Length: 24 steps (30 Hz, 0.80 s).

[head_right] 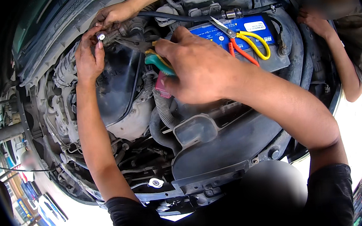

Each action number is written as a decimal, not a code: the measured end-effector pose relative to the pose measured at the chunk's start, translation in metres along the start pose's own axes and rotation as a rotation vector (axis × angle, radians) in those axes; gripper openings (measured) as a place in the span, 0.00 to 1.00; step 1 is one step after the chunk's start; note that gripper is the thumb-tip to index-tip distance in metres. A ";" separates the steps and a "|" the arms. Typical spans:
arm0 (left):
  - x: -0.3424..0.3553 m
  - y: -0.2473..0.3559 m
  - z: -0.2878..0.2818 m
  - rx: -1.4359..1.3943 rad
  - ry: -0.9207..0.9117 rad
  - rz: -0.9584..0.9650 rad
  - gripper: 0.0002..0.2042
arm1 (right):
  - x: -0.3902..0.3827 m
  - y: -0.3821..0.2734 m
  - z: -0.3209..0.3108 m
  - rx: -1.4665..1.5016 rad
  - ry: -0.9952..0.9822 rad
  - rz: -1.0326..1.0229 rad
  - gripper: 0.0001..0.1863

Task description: The person works on a car engine with two others, using pliers and a wire to manipulate components near the battery and radiator. The person retrieves a wire from a plastic bag, bends it with pliers, and inserts it into the engine bay while others assist.

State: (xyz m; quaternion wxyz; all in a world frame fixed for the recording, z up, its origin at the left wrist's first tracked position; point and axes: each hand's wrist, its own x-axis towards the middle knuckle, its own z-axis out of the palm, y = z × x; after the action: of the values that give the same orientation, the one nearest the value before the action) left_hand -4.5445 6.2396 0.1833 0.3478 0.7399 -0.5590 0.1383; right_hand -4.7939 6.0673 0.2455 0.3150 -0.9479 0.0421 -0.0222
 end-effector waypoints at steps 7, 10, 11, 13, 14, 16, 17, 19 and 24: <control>-0.002 -0.014 0.006 0.105 0.044 0.140 0.14 | 0.033 -0.004 0.022 -0.190 0.181 -0.175 0.28; 0.001 -0.018 0.009 0.112 0.111 0.217 0.12 | 0.037 -0.008 0.029 -0.194 0.190 -0.145 0.27; 0.001 -0.018 0.009 0.107 0.104 0.201 0.13 | 0.038 -0.008 0.031 -0.187 0.192 -0.134 0.27; 0.000 -0.021 0.010 0.094 0.101 0.175 0.13 | 0.041 -0.009 0.035 -0.176 0.198 -0.116 0.27; -0.001 -0.020 0.010 0.108 0.083 0.158 0.13 | 0.042 -0.009 0.036 -0.165 0.206 -0.116 0.27; -0.003 -0.018 0.008 0.136 0.047 0.125 0.14 | 0.043 -0.009 0.039 -0.145 0.224 -0.117 0.26; -0.003 -0.017 0.009 0.150 0.060 0.136 0.14 | 0.043 -0.009 0.040 -0.136 0.224 -0.120 0.26; -0.003 -0.016 0.011 0.178 0.087 0.157 0.14 | 0.043 -0.009 0.042 -0.118 0.222 -0.126 0.26; -0.002 -0.018 0.012 0.167 0.099 0.168 0.15 | 0.043 -0.013 0.047 -0.114 0.234 -0.077 0.25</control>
State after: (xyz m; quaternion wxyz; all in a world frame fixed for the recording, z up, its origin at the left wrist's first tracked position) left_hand -4.5312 6.2353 0.1666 0.2993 0.7091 -0.5877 0.2495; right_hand -4.7466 6.1020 0.2164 0.2525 -0.9561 0.0433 -0.1422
